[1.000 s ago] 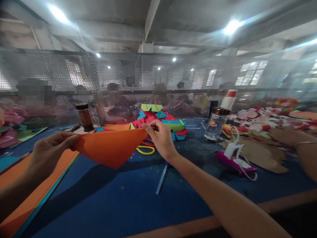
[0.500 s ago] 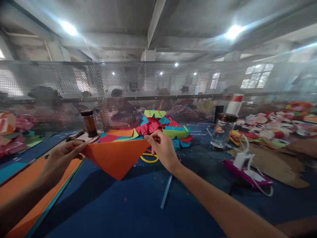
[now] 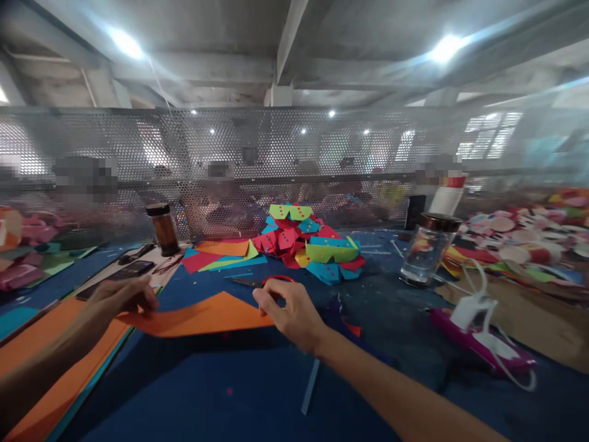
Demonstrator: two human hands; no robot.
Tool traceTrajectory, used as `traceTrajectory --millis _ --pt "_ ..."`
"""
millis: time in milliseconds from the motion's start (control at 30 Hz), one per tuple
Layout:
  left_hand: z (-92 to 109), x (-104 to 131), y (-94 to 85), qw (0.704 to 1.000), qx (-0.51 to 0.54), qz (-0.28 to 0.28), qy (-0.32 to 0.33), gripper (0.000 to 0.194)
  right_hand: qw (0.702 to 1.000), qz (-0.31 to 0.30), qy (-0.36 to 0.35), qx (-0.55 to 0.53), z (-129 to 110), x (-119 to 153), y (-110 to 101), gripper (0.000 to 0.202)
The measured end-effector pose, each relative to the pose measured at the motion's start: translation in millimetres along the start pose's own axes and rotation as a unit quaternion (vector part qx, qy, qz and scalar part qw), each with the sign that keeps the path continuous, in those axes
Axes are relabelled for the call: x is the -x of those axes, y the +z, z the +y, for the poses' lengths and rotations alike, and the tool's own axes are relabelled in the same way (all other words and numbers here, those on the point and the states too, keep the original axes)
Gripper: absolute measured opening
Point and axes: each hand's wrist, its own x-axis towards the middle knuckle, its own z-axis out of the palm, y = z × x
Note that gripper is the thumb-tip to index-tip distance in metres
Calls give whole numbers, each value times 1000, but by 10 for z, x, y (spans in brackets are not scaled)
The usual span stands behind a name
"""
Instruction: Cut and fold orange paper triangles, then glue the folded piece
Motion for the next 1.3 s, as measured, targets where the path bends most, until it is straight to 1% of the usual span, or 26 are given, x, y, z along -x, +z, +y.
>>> traceTrajectory --millis 67,100,133,200,267,300,367,433,533,700,833,933,1000,1067,1167,1200,1233,1267,1300 --pt "-62 -9 47 991 -68 -108 -31 57 996 -76 47 -20 32 17 21 45" --pt "-92 -3 72 984 -101 -141 -31 58 991 -111 66 -25 44 21 23 46" --pt "-120 9 95 978 -144 -149 -20 57 988 -138 74 -17 54 23 22 47" --pt "-179 38 137 966 -224 -127 0 55 985 -164 53 29 66 25 23 48" --pt "-255 59 174 959 -270 -83 33 52 984 -156 4 86 78 34 45 47" --pt "-304 61 194 954 -287 -56 65 48 984 -143 -16 109 86 44 65 46" --pt "-422 52 240 939 -312 -11 145 34 979 -118 -67 152 109 71 118 46" --pt "-538 40 294 916 -319 -32 242 29 969 -111 -106 195 131 105 170 45" --pt "-630 49 367 888 -348 -63 294 31 959 -92 -156 218 143 151 214 43" --pt "-584 86 397 847 -407 -100 327 37 951 -65 -202 225 135 159 186 38" --pt "-535 78 384 820 -427 -143 353 40 950 -19 -223 218 145 92 156 31" --pt "-477 88 412 812 -431 -126 373 44 943 -13 -248 221 159 45 176 26" --pt "-431 104 446 807 -417 -116 401 40 938 -8 -263 227 173 25 193 24" --pt "-405 121 477 801 -413 -118 416 37 937 -2 -263 232 193 13 190 22" --pt "-433 122 481 809 -418 -112 399 32 938 -1 -257 231 218 3 153 22" --pt "-457 104 465 813 -417 -100 393 29 939 -2 -257 228 219 0 139 23" --pt "-483 71 441 815 -416 -74 397 26 940 -1 -255 226 214 -3 128 25" --pt "-506 19 410 818 -410 -49 401 21 941 -1 -252 225 205 -6 122 26" --pt "-522 -53 376 817 -402 -36 411 20 942 -1 -248 225 192 -9 120 28"
